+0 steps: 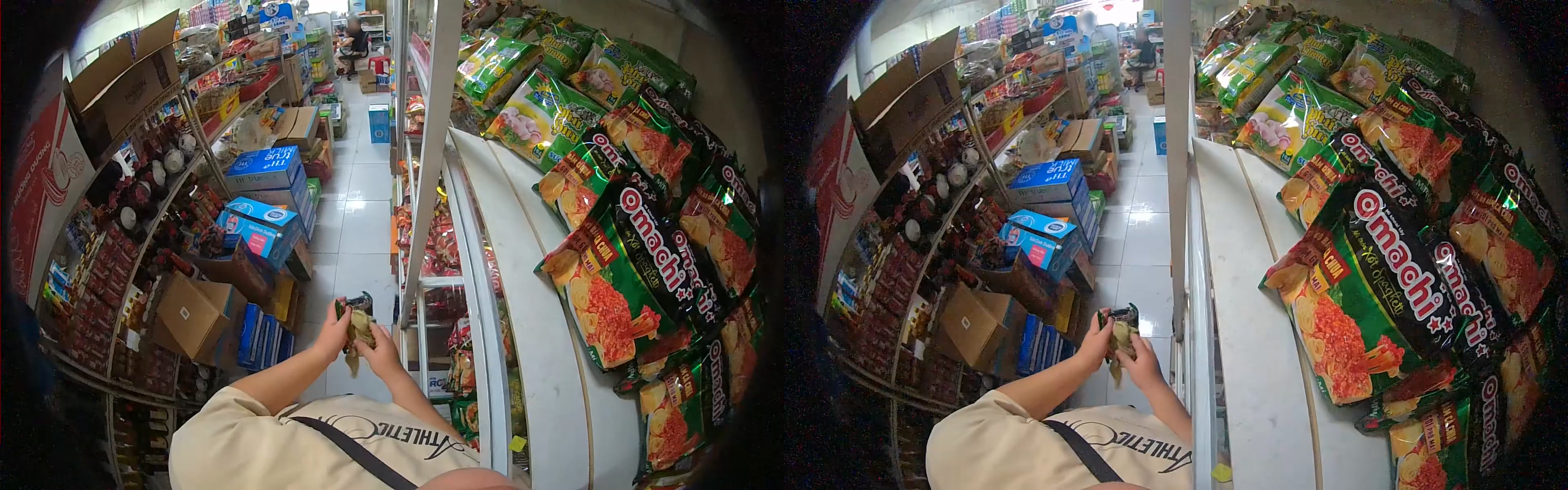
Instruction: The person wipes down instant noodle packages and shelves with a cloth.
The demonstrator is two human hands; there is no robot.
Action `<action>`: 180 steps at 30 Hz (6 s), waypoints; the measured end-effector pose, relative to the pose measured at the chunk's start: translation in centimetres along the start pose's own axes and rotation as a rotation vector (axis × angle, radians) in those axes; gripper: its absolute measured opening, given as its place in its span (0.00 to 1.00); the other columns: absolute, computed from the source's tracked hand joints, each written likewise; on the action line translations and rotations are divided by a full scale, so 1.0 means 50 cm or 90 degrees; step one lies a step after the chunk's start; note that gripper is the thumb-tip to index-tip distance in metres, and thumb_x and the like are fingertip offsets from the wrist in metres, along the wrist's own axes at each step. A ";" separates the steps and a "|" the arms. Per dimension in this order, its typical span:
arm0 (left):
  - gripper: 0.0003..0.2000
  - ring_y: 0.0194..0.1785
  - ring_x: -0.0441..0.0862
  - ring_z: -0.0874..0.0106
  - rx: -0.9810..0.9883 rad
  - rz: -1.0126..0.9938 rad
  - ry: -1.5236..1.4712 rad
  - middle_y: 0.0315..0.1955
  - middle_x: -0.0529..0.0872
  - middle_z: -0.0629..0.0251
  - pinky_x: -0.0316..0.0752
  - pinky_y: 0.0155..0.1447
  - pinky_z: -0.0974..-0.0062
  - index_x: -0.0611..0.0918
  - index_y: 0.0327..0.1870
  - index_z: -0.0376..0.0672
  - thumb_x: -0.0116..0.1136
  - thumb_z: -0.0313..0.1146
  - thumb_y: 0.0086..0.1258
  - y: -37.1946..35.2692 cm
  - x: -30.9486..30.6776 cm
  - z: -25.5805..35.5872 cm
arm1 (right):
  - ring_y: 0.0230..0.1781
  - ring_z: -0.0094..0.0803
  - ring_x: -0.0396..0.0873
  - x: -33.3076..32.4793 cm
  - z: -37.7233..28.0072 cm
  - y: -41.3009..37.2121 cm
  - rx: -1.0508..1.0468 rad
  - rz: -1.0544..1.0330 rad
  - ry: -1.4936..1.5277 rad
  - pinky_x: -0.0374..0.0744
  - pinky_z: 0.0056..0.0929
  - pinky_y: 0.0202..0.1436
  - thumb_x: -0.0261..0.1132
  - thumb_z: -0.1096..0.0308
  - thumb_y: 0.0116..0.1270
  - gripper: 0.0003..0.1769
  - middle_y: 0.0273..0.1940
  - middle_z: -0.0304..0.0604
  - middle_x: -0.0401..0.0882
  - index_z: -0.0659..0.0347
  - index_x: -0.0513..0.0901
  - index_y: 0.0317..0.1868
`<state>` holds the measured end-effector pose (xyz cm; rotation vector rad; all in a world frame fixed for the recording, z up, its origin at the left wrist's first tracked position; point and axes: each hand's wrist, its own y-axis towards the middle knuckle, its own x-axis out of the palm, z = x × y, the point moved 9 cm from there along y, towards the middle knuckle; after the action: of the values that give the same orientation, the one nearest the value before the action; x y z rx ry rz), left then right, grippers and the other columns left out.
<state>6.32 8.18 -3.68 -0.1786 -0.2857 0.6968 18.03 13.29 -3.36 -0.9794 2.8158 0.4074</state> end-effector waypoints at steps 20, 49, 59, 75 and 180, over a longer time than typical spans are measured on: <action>0.16 0.44 0.72 0.75 -0.009 -0.160 0.040 0.44 0.72 0.65 0.72 0.44 0.77 0.61 0.58 0.49 0.42 0.36 0.72 -0.034 0.053 0.007 | 0.42 0.36 0.75 -0.064 0.034 0.012 0.079 0.128 0.005 0.73 0.30 0.46 0.65 0.69 0.56 0.20 0.41 0.48 0.76 0.66 0.73 0.48; 0.21 0.47 0.75 0.68 -0.003 -0.274 0.367 0.44 0.77 0.51 0.70 0.51 0.73 0.62 0.62 0.44 0.46 0.32 0.67 -0.019 0.084 0.049 | 0.49 0.28 0.72 -0.045 0.061 0.010 0.195 0.102 0.389 0.70 0.24 0.52 0.58 0.77 0.60 0.25 0.49 0.41 0.73 0.62 0.66 0.59; 0.16 0.49 0.73 0.72 -0.045 -0.095 -0.120 0.45 0.74 0.63 0.71 0.53 0.72 0.65 0.57 0.44 0.42 0.38 0.73 -0.017 0.065 0.054 | 0.47 0.29 0.73 -0.072 0.118 0.009 0.192 0.187 0.153 0.72 0.25 0.50 0.55 0.78 0.61 0.23 0.47 0.43 0.74 0.63 0.66 0.58; 0.12 0.41 0.79 0.68 -0.114 0.029 -0.109 0.43 0.76 0.63 0.77 0.41 0.70 0.66 0.52 0.50 0.40 0.40 0.73 -0.015 0.035 0.037 | 0.44 0.38 0.72 -0.054 0.017 0.008 -0.020 0.099 0.016 0.71 0.30 0.49 0.59 0.81 0.49 0.23 0.41 0.46 0.72 0.62 0.73 0.49; 0.19 0.52 0.75 0.68 -0.089 -0.215 -0.100 0.51 0.73 0.60 0.72 0.54 0.69 0.62 0.61 0.46 0.38 0.43 0.73 -0.059 0.153 0.142 | 0.49 0.33 0.74 -0.060 0.027 0.010 0.228 -0.005 0.757 0.74 0.35 0.51 0.64 0.55 0.59 0.33 0.52 0.42 0.72 0.61 0.64 0.60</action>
<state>11.46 11.41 5.30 -0.2037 -0.5029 0.3561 20.09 15.83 -3.89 -1.4519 3.5796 -0.9968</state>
